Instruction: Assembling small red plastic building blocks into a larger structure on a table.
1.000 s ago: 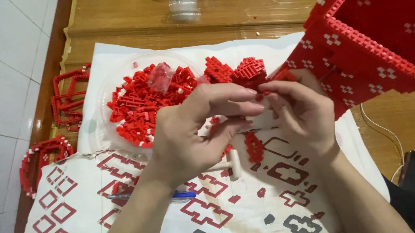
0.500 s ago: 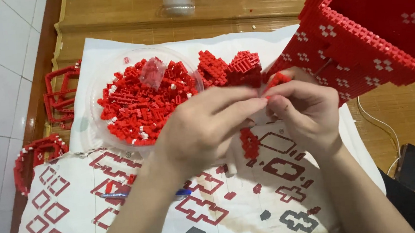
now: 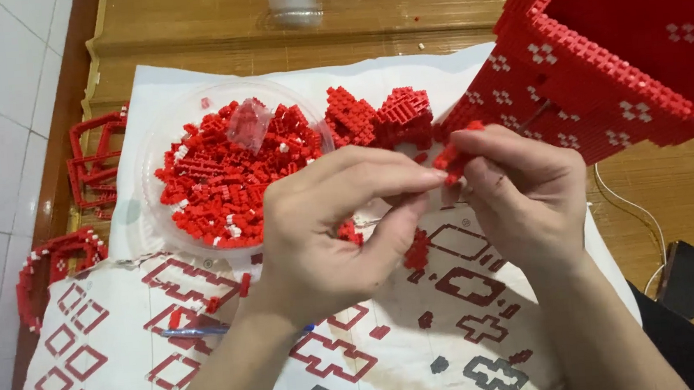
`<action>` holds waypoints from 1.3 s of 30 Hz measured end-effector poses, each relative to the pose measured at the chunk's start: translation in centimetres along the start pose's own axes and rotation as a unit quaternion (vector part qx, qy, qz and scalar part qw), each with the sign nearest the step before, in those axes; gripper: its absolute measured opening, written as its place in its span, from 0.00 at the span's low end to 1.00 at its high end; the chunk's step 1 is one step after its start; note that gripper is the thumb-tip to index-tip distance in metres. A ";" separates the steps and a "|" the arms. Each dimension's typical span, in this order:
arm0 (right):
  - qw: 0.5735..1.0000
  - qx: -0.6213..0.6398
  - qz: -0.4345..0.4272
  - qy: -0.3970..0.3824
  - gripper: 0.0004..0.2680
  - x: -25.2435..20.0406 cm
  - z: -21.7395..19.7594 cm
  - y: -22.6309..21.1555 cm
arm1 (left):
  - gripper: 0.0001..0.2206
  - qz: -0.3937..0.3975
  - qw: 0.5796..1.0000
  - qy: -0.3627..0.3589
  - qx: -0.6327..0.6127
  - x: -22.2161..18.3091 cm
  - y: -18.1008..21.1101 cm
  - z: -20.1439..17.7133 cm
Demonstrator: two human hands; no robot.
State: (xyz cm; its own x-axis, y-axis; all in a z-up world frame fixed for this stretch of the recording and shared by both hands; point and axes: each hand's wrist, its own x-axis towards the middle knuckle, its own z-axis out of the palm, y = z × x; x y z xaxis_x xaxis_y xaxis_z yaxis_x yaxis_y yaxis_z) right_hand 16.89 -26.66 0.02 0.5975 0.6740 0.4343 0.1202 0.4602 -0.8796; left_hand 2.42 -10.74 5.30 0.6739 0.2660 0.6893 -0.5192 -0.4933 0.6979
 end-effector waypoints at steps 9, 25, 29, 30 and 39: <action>0.996 -0.006 -0.062 0.070 0.15 -0.7 0.5 0.2 | 0.06 -0.150 0.976 0.061 -0.145 -0.8 -0.6 1.9; 0.966 -0.206 -0.094 0.128 0.17 -2.0 1.4 -0.4 | 0.08 -0.185 0.961 0.078 -0.190 -1.5 -1.3 2.5; 0.955 -0.242 -0.104 0.138 0.18 -2.1 1.3 -0.4 | 0.07 -0.215 0.946 0.085 -0.227 -1.1 -0.6 2.5; 0.948 -0.263 -0.117 0.140 0.17 -2.0 1.3 -0.4 | 0.08 -0.227 0.938 0.091 -0.244 -1.0 -0.3 2.5; 0.952 -0.249 -0.118 0.136 0.17 -2.4 1.5 -0.2 | 0.04 -0.073 0.995 0.065 -0.012 -1.0 -0.2 2.2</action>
State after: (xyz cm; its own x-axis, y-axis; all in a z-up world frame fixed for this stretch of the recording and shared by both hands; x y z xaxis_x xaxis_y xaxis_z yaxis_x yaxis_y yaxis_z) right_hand 14.26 -27.53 -0.51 0.6816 0.3806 0.6250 0.5968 0.2050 -0.7757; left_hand 2.95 -12.73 4.05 0.6701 0.4392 0.5984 -0.4337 -0.4226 0.7958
